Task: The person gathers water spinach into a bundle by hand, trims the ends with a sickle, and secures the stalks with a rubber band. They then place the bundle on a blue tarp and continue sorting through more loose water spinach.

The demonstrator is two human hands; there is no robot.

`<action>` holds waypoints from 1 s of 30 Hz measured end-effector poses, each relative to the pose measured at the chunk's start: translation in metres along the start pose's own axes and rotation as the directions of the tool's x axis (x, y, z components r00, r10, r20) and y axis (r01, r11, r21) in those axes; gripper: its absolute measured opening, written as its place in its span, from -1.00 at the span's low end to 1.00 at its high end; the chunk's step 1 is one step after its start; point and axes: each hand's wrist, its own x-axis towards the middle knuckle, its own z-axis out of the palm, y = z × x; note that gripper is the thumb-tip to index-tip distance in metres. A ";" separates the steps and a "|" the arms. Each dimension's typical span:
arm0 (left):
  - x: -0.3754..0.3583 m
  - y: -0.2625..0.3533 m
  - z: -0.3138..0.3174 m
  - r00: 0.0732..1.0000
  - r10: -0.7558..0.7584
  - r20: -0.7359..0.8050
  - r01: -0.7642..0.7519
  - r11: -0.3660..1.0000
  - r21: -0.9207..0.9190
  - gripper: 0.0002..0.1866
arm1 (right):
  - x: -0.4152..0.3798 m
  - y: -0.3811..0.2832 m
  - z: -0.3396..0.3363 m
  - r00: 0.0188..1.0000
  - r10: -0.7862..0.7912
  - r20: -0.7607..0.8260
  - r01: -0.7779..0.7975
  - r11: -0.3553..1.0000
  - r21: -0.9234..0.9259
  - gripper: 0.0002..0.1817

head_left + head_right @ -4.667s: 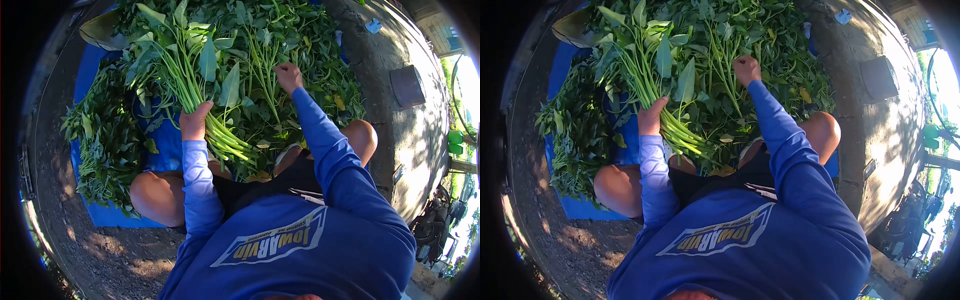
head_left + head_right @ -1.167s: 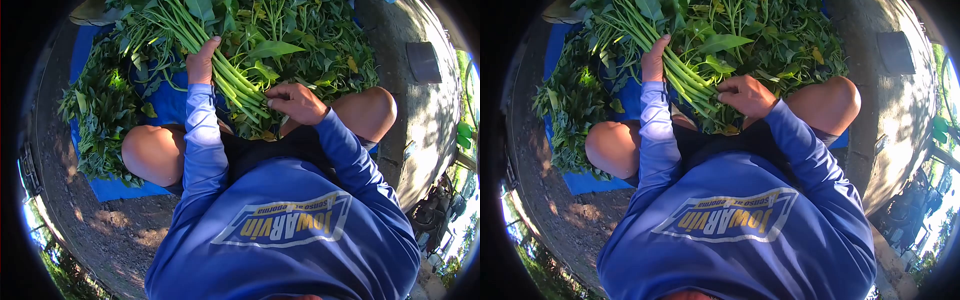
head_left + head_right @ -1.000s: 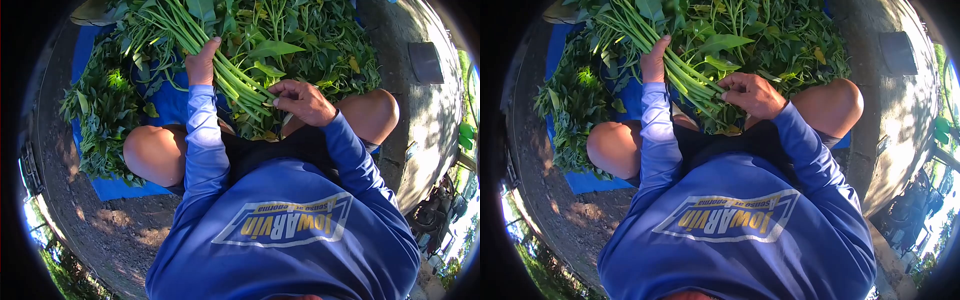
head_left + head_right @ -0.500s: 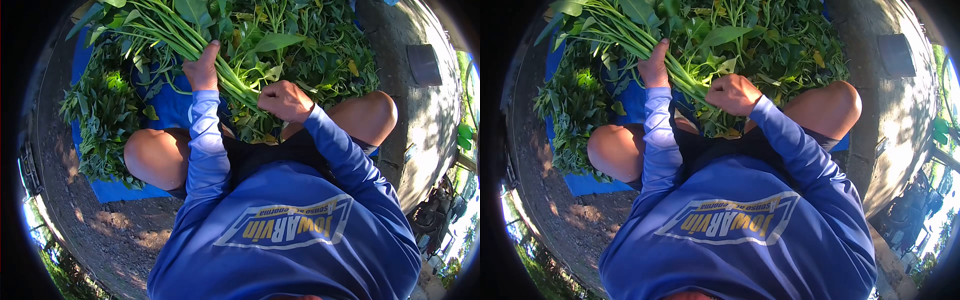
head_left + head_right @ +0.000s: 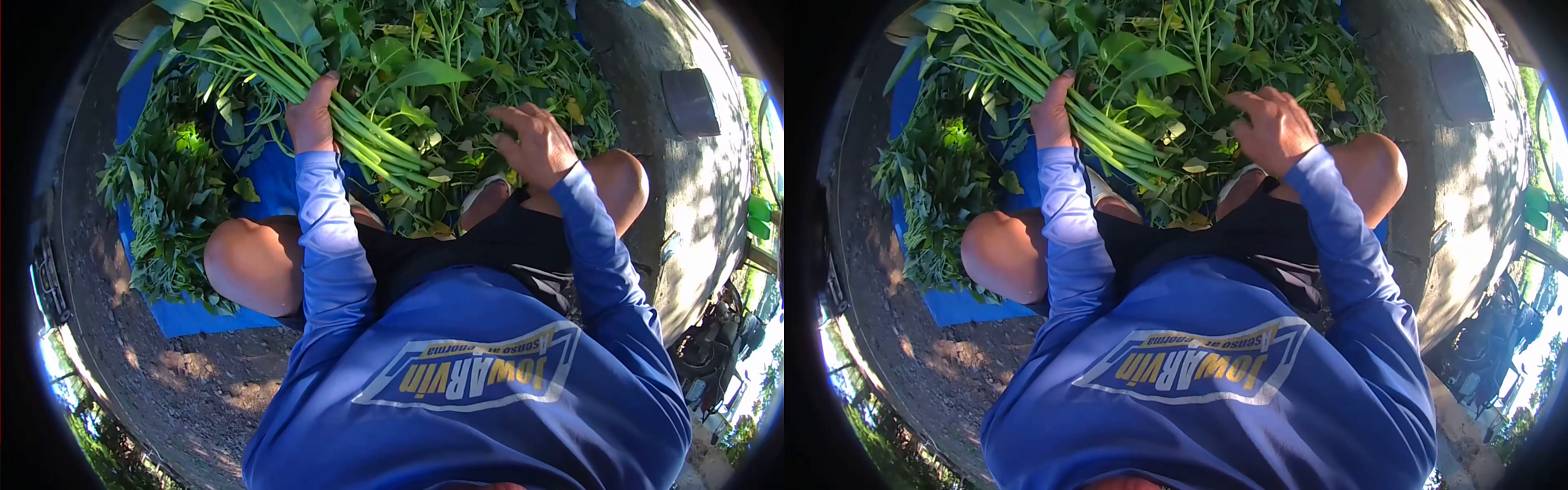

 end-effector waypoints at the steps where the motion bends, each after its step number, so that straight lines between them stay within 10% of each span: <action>1: 0.002 -0.001 0.000 1.000 0.001 0.004 -0.001 1.000 0.017 -0.67 | 0.004 -0.022 0.001 0.994 -0.056 0.097 0.013 0.918 0.395 -0.54; 4: -0.001 0.002 0.001 0.996 -0.073 0.050 0.071 0.997 0.036 -0.71 | 0.002 -0.066 0.028 0.946 -0.320 -0.043 0.307 0.851 0.425 -0.65; 12: 0.004 0.020 -0.023 0.978 -0.204 -0.036 0.205 0.979 0.017 -0.71 | -0.020 -0.031 0.003 0.956 -0.294 -0.003 0.278 0.898 0.341 -0.88; 14: 0.008 0.022 -0.028 0.974 -0.227 0.000 0.227 0.974 -0.001 -0.67 | -0.021 -0.024 0.003 0.994 -0.038 0.098 -0.011 0.891 0.455 -0.84; 19: 0.007 0.026 -0.023 0.953 -0.285 0.099 0.286 0.958 0.004 -0.72 | -0.014 -0.053 0.028 0.923 -0.384 -0.006 0.328 0.780 0.533 -0.65; 25: 0.010 0.024 -0.023 0.973 -0.213 -0.089 0.217 0.976 0.034 -0.72 | -0.026 -0.028 0.013 0.890 -0.419 0.177 0.325 0.858 0.397 -0.83; 28: 0.023 0.024 -0.043 0.964 -0.212 -0.163 0.236 0.960 0.151 -0.68 | -0.013 0.032 -0.019 0.986 -0.131 0.099 0.128 0.991 0.030 -0.83; 30: 0.014 0.030 -0.028 0.969 -0.144 -0.199 0.184 0.962 0.201 -0.69 | 0.002 0.065 -0.030 0.968 0.206 -0.142 -0.249 0.844 -0.475 -0.57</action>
